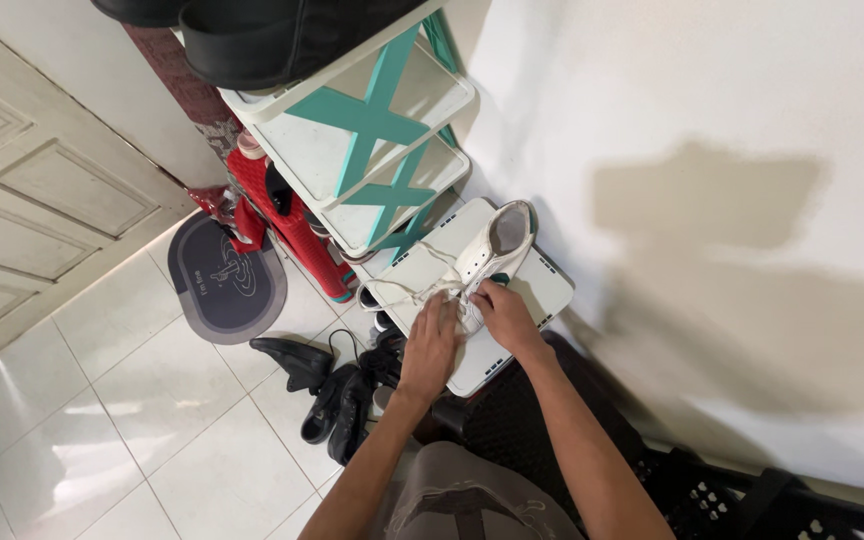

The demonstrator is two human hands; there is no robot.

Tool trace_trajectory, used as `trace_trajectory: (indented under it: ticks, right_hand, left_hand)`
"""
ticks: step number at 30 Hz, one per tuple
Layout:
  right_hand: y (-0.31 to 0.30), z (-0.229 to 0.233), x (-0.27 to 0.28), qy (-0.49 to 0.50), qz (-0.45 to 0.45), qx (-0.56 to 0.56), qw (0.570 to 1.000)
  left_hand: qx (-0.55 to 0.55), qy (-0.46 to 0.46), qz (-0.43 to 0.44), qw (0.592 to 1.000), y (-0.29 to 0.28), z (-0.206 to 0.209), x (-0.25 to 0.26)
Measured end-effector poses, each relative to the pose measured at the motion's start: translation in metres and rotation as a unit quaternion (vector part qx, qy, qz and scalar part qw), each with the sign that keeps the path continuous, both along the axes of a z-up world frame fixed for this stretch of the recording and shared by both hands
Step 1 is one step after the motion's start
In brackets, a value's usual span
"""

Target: The person unlaces a white sneaker, removes the laces, and then re-laces the same shoe. The person threads the laces through the eyelets and ties a knot.

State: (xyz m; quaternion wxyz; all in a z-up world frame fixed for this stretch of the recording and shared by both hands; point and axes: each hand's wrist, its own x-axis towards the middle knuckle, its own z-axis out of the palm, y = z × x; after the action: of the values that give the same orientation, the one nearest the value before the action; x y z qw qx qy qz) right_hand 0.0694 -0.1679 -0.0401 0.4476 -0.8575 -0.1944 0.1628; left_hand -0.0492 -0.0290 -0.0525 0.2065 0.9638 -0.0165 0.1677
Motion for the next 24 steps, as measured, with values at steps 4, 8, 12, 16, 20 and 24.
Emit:
trace_trajectory:
  ticks: [4,8,12,16,20,24]
  right_hand:
    - [-0.006,-0.013,0.001,-0.002,0.008,0.020,1.000]
    - [-0.028,-0.030,0.004,0.104,0.018,0.006,0.994]
    - [-0.088,-0.032,0.010,0.176,-0.035,0.109,0.978]
    - [-0.135,-0.020,0.005,0.196,-0.264,0.359,0.874]
    - [-0.125,-0.016,-0.001,0.161,-0.177,0.539,0.808]
    - [-0.073,-0.018,0.002,0.150,-0.228,0.409,0.871]
  left_hand:
    - [0.044,0.017,-0.039,0.998,0.013,-0.015,0.001]
    - [0.071,0.021,-0.031,0.997,0.028,-0.017,0.011]
    - [0.018,0.055,-0.044,0.997,0.038,-0.006,0.015]
    - [-0.006,0.144,-0.063,0.988,0.045,0.008,0.022]
    - [0.018,0.200,-0.105,0.974,0.048,0.019,0.035]
    - [0.029,0.243,-0.135,0.960,0.055,0.019,0.041]
